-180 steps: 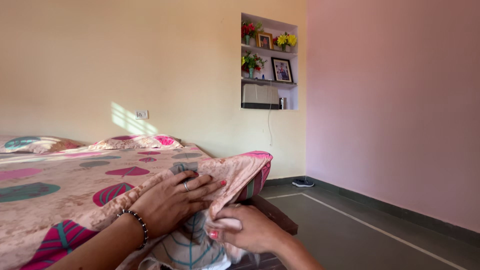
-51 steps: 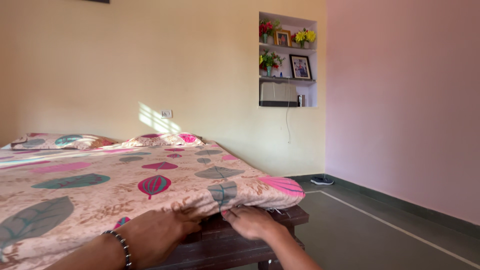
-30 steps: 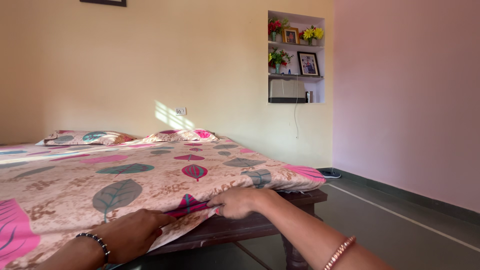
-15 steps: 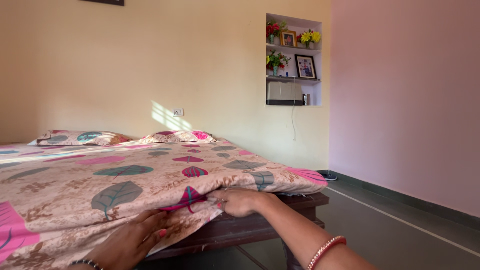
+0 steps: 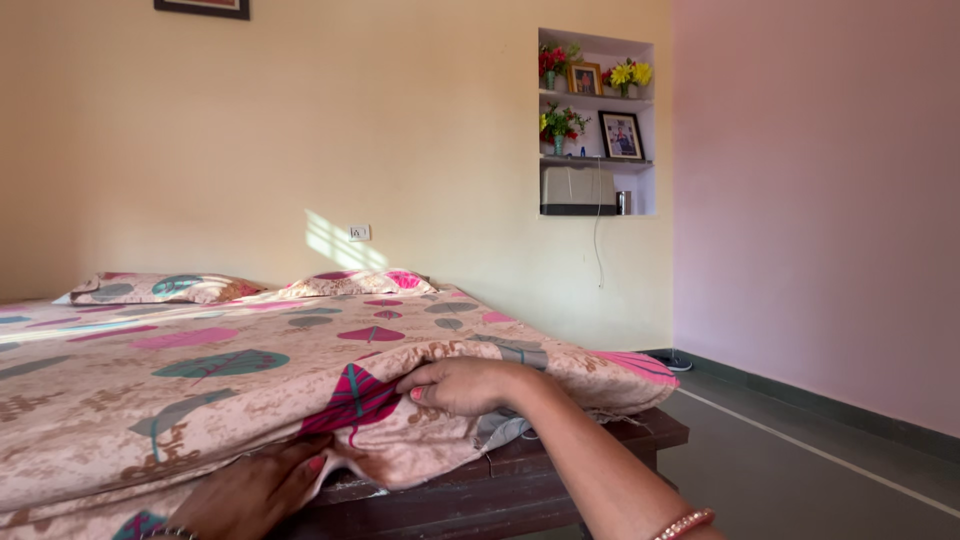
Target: The person smooths and tucks a patterned bedsheet around the mattress edges, then picks up a purple and white striped towel and folds it. The bedsheet is adjusted along multiple sides and corners to create a neat appearance.
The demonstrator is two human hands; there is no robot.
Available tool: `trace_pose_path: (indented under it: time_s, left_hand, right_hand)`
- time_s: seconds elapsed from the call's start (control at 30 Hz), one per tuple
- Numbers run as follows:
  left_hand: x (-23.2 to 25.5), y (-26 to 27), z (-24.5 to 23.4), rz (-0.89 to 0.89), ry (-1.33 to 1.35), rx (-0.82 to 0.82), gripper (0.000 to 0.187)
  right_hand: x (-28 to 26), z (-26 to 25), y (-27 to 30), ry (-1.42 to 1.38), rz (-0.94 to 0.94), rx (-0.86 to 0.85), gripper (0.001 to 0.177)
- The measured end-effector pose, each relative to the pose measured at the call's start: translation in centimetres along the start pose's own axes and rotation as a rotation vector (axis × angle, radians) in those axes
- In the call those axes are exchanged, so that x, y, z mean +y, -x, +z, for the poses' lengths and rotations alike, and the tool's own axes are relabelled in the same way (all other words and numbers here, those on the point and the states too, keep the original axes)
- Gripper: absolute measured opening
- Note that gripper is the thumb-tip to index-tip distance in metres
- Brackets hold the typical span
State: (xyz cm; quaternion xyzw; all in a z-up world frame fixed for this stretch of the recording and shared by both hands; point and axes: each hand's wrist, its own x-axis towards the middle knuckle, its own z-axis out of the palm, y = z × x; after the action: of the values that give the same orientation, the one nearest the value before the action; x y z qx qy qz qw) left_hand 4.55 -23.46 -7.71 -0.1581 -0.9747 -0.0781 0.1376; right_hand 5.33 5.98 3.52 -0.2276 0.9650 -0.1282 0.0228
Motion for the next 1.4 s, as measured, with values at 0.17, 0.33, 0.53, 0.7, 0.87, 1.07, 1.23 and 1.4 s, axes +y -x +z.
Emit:
trace_pose_path:
  time_s: [0.17, 0.33, 0.53, 0.7, 0.87, 1.07, 1.23, 1.4]
  left_hand:
    - [-1.8, -4.5, 1.5, -0.05, 0.007, 0.045, 0.072]
    - [-3.3, -6.0, 4.0, -0.064, -0.049, 0.162, 0.065]
    - [-1.2, -4.6, 3.5, 0.049, -0.342, 0.255, 0.055]
    - [4.7, -0.5, 0.5, -0.062, -0.309, 0.258, 0.05]
    - [10.1, 2.2, -1.1, -0.083, -0.439, -0.006, 0.037]
    - [7.8, 1.3, 1.4, -0.037, -0.279, 0.06, 0.04]
    - [1.6, -1.5, 4.7, 0.291, -0.728, 0.023, 0.046]
    - [-0.5, -5.4, 5.0, 0.018, -0.452, 0.081, 0.062]
  right_hand:
    - [0.6, 0.4, -0.7, 0.1, -0.042, -0.107, 0.059]
    - [-0.2, 2.9, -1.5, 0.274, -0.056, -0.17, 0.063]
    - [-1.9, 7.6, -3.6, 0.168, -0.074, -0.172, 0.067]
    - [-0.1, 9.0, -5.1, 0.074, -0.093, -0.038, 0.071]
    - [0.9, 9.9, -6.5, 0.077, -0.083, -0.008, 0.064]
    - [-1.6, 8.3, -3.0, 0.122, -0.064, 0.067, 0.056]
    - [-5.6, 4.6, 1.6, 0.409, 0.118, -0.187, 0.048]
    - [-6.0, 2.9, 3.9, 0.377, -0.054, -0.158, 0.067]
